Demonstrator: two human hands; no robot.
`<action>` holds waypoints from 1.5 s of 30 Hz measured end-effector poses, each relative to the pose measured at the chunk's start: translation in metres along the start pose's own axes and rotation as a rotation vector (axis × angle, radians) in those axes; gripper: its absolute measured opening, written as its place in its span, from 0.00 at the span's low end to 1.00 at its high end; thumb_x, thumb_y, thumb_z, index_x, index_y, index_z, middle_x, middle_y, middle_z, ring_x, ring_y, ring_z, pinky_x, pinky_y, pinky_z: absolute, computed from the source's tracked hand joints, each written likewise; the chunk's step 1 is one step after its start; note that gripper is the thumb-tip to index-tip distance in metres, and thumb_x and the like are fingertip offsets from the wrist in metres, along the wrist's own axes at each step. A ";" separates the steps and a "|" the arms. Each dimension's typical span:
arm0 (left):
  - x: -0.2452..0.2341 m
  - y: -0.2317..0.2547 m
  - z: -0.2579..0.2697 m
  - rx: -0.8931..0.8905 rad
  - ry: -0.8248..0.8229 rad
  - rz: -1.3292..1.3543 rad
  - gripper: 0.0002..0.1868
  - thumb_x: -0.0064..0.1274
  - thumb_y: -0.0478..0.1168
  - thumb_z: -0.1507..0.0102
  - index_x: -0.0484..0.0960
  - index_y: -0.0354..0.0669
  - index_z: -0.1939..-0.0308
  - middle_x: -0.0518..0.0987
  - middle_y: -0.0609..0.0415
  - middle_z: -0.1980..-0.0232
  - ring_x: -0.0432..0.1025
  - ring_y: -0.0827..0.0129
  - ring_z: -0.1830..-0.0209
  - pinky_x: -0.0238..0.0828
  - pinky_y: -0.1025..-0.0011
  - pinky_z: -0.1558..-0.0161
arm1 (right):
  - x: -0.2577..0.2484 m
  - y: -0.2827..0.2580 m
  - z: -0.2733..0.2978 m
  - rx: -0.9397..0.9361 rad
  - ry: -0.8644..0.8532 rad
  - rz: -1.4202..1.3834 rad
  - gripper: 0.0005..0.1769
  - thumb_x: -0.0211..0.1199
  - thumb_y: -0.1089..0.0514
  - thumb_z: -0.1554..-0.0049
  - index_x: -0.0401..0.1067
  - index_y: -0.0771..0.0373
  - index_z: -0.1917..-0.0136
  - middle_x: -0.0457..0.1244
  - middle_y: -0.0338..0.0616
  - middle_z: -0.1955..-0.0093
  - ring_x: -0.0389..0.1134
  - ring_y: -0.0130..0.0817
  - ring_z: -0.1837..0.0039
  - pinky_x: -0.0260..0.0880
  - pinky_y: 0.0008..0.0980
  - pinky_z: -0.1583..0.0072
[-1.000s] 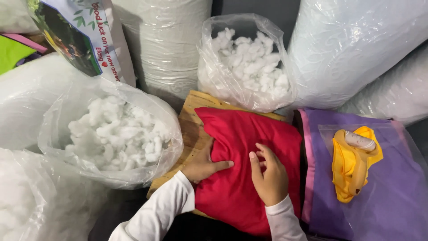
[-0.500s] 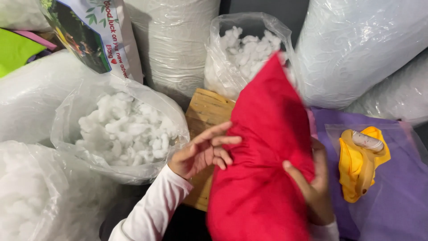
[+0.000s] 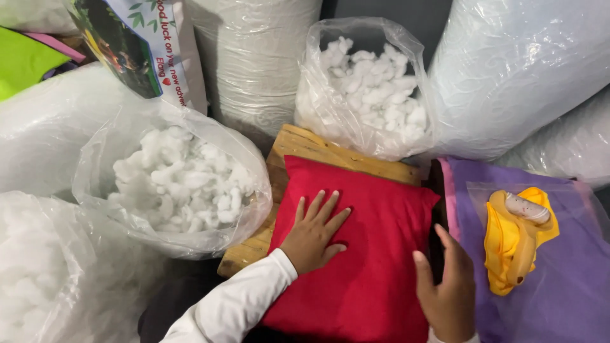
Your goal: Stuffing a red pillowcase with white fiberfill, smoothing it out, and cleaning it with a lint roller.
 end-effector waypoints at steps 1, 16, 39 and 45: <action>0.002 0.007 0.001 0.003 0.038 0.010 0.42 0.52 0.62 0.37 0.60 0.54 0.22 0.52 0.41 0.17 0.47 0.40 0.19 0.46 0.30 0.31 | 0.009 -0.022 -0.003 -0.148 0.036 0.050 0.31 0.60 0.53 0.41 0.65 0.65 0.26 0.61 0.59 0.27 0.59 0.57 0.25 0.55 0.51 0.25; 0.035 -0.035 0.006 -0.650 -0.179 -0.013 0.58 0.51 0.77 0.42 0.41 0.62 0.18 0.40 0.30 0.18 0.55 0.24 0.31 0.64 0.36 0.41 | 0.129 -0.029 -0.022 -0.104 -0.162 0.313 0.37 0.52 0.38 0.40 0.55 0.44 0.19 0.43 0.50 0.14 0.37 0.64 0.15 0.43 0.78 0.29; 0.051 -0.062 0.005 -0.567 -0.317 -0.158 0.40 0.50 0.43 0.35 0.54 0.53 0.19 0.56 0.34 0.22 0.74 0.34 0.43 0.80 0.51 0.48 | 0.168 -0.038 -0.078 0.060 -0.842 0.278 0.42 0.52 0.23 0.43 0.49 0.25 0.18 0.34 0.31 0.12 0.29 0.59 0.14 0.35 0.87 0.29; -0.004 -0.031 -0.008 -0.173 -0.082 -0.098 0.36 0.33 0.59 0.29 0.53 0.50 0.19 0.52 0.38 0.19 0.50 0.36 0.22 0.52 0.39 0.32 | 0.149 0.011 -0.085 -0.206 0.100 0.413 0.34 0.57 0.39 0.39 0.64 0.48 0.22 0.53 0.52 0.19 0.46 0.62 0.17 0.47 0.79 0.30</action>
Point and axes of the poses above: each hand's wrist, its own z-axis away from the middle knuckle, its own x-axis out of the palm, y = z × x, the point moved 2 cm from there along -z, towards the middle knuckle
